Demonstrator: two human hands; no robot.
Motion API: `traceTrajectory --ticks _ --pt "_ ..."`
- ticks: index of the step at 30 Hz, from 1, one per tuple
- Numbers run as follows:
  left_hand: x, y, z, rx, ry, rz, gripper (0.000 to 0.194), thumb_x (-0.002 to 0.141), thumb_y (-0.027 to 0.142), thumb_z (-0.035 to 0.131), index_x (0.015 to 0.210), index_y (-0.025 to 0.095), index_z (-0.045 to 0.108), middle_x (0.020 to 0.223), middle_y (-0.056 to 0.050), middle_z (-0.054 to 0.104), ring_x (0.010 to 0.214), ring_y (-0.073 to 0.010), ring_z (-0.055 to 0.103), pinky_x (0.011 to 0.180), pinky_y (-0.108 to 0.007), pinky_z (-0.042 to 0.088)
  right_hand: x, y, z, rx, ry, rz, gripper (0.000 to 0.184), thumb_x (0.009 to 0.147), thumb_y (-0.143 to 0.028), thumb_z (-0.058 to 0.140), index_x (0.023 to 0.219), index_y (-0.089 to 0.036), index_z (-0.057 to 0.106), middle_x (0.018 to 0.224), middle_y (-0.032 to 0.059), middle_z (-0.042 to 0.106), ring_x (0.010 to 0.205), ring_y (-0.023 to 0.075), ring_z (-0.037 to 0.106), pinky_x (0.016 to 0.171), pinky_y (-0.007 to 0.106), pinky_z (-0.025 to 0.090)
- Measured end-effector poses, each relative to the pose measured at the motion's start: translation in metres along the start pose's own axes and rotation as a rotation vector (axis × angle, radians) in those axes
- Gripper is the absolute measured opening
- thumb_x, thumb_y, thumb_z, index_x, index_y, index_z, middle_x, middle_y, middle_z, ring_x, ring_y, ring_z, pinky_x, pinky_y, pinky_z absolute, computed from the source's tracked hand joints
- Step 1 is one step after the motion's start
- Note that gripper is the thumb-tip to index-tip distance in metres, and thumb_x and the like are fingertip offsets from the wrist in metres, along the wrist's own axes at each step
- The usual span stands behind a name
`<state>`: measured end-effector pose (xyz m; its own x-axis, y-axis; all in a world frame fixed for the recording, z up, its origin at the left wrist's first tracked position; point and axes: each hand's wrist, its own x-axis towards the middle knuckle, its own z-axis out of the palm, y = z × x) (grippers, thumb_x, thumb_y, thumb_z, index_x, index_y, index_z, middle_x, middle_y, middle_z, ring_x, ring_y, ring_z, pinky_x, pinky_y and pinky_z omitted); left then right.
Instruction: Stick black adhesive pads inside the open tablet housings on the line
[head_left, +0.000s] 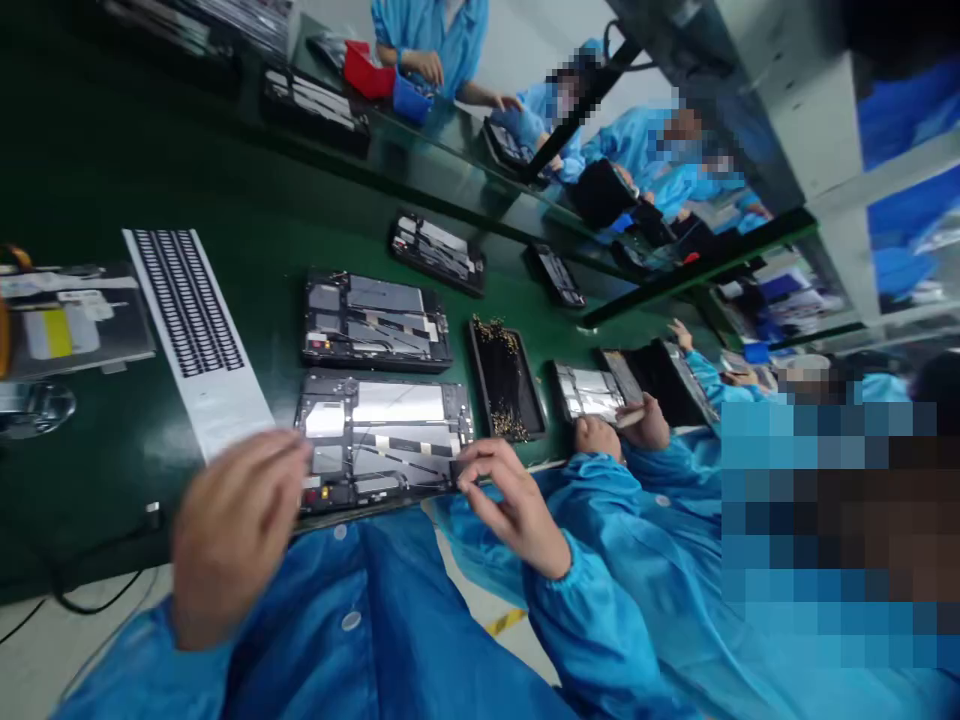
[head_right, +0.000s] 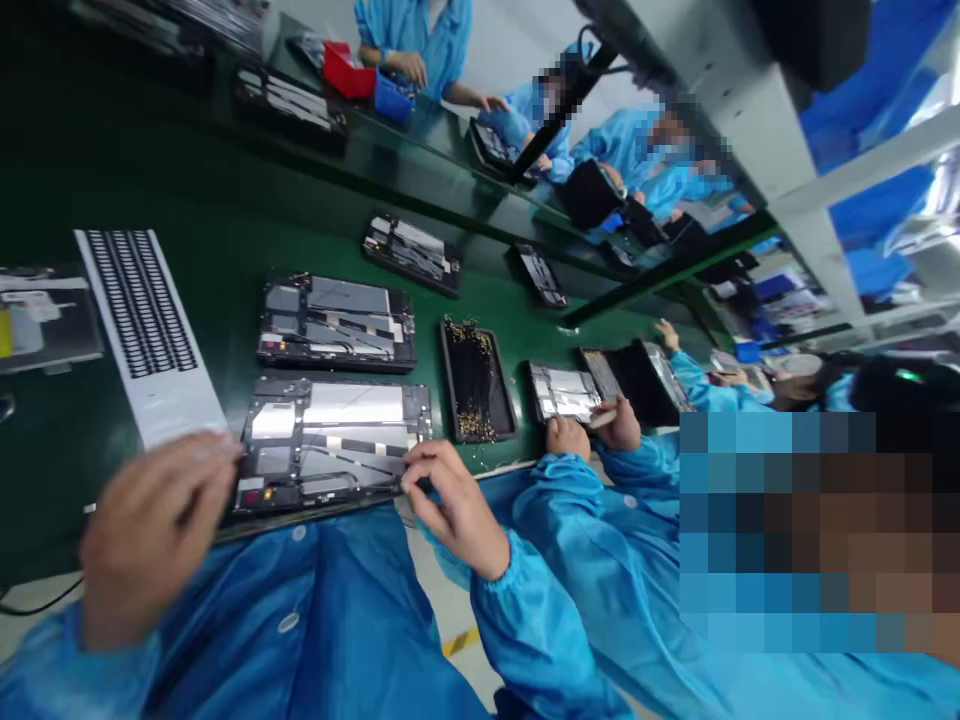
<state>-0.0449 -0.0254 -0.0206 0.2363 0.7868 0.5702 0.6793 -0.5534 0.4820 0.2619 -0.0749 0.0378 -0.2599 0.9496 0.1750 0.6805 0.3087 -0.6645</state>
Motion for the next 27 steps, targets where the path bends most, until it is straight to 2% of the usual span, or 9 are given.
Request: traceTrajectory --ticks 3,6,8,11,18,27 --pt "-0.01 0.055 0.026 -0.127 -0.162 0.257 0.031 0.09 0.012 0.061 0.121 0.016 0.064 0.121 -0.009 0.07 0.124 -0.0245 0.059 0.109 -0.042 0.045 -0.032 0.019 0.017 -0.056 0.017 0.034 0.01 0.095 -0.013 0.055 0.099 -0.022 0.057 0.11 0.0095 0.058 0.105 0.0204 0.06 0.09 0.035 0.052" --pt "-0.017 0.077 0.055 -0.112 -0.196 0.336 0.028 0.091 0.012 0.058 0.118 0.014 0.066 0.124 -0.012 0.069 0.122 -0.0253 0.061 0.108 -0.042 0.046 -0.035 0.024 0.026 -0.098 0.029 -0.004 0.01 0.096 -0.013 0.054 0.1 -0.022 0.057 0.11 0.0103 0.059 0.108 0.0209 0.06 0.092 0.037 0.053" --pt "-0.021 0.078 0.069 -0.073 -0.226 0.35 0.027 0.093 0.014 0.056 0.119 0.014 0.066 0.125 -0.012 0.069 0.121 -0.0254 0.061 0.107 -0.041 0.046 -0.03 0.025 0.028 -0.118 0.041 -0.041 0.011 0.096 -0.013 0.053 0.101 -0.021 0.058 0.11 0.0109 0.06 0.108 0.0211 0.06 0.092 0.037 0.054" --pt "-0.025 0.074 0.077 -0.043 -0.268 0.356 0.028 0.095 0.015 0.054 0.12 0.016 0.066 0.127 -0.011 0.068 0.121 -0.0251 0.061 0.106 -0.041 0.047 -0.023 0.026 0.027 -0.144 0.036 -0.083 0.01 0.096 -0.013 0.053 0.101 -0.02 0.058 0.108 0.0114 0.061 0.107 0.0216 0.061 0.09 0.037 0.055" --pt "-0.027 0.075 0.081 -0.044 -0.275 0.316 0.032 0.091 0.017 0.06 0.123 0.018 0.064 0.122 -0.011 0.069 0.12 -0.0254 0.061 0.105 -0.042 0.048 -0.018 0.026 0.025 -0.216 -0.027 -0.092 0.01 0.098 -0.015 0.051 0.098 -0.019 0.059 0.106 0.011 0.066 0.104 0.0217 0.063 0.088 0.037 0.054" --pt "-0.023 0.078 0.085 -0.003 -0.261 0.326 0.03 0.089 0.018 0.064 0.119 0.019 0.065 0.115 -0.01 0.07 0.114 -0.0253 0.062 0.1 -0.041 0.048 -0.017 0.029 0.026 -0.297 -0.037 -0.105 0.012 0.101 -0.018 0.05 0.097 -0.018 0.061 0.105 0.0105 0.068 0.1 0.0218 0.063 0.083 0.036 0.052"
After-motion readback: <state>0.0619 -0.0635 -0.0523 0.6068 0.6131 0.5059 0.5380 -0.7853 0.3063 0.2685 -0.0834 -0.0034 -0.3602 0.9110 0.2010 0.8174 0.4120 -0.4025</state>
